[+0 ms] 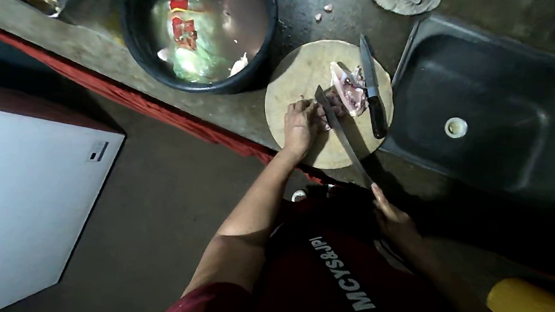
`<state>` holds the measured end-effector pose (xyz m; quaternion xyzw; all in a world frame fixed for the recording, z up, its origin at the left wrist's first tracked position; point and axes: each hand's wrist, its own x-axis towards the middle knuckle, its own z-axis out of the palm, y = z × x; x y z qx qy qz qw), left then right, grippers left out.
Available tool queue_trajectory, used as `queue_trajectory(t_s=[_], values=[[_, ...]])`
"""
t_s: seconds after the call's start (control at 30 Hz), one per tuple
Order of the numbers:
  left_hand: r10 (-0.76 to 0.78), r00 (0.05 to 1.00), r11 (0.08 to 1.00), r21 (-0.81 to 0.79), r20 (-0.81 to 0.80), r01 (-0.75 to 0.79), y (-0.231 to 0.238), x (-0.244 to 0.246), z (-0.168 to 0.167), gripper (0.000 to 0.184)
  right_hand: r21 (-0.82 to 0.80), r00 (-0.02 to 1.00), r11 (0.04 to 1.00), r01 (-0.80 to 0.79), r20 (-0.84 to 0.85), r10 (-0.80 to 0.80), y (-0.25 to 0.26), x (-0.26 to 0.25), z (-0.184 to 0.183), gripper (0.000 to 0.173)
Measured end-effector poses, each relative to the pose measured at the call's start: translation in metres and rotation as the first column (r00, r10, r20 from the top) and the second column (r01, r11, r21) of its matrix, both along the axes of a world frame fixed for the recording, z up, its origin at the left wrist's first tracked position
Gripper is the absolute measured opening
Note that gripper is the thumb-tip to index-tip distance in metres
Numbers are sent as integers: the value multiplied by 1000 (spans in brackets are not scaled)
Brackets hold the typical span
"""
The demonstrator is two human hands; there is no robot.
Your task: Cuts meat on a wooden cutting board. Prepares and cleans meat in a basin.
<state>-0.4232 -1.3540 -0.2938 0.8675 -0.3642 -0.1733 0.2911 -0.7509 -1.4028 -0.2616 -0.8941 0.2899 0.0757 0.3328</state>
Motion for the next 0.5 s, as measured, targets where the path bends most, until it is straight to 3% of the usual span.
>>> queue_trajectory(t_s=[0.13, 0.2, 0.4, 0.5], values=[[-25, 1000, 1000, 2, 10, 25, 0, 1, -1, 40, 176, 985, 983, 52, -168, -22, -20, 74, 4, 64], [-11, 1000, 1000, -2, 19, 11, 1, 0, -3, 39, 188, 988, 981, 48, -151, -19, -22, 88, 1, 67], [37, 999, 998, -51, 14, -37, 19, -4, -4, 65, 123, 1000, 992, 30, -2, -30, -18, 34, -10, 59], [94, 996, 991, -100, -1, -94, 37, -9, -3, 57, 98, 997, 994, 48, 49, -53, -12, 35, 4, 56]])
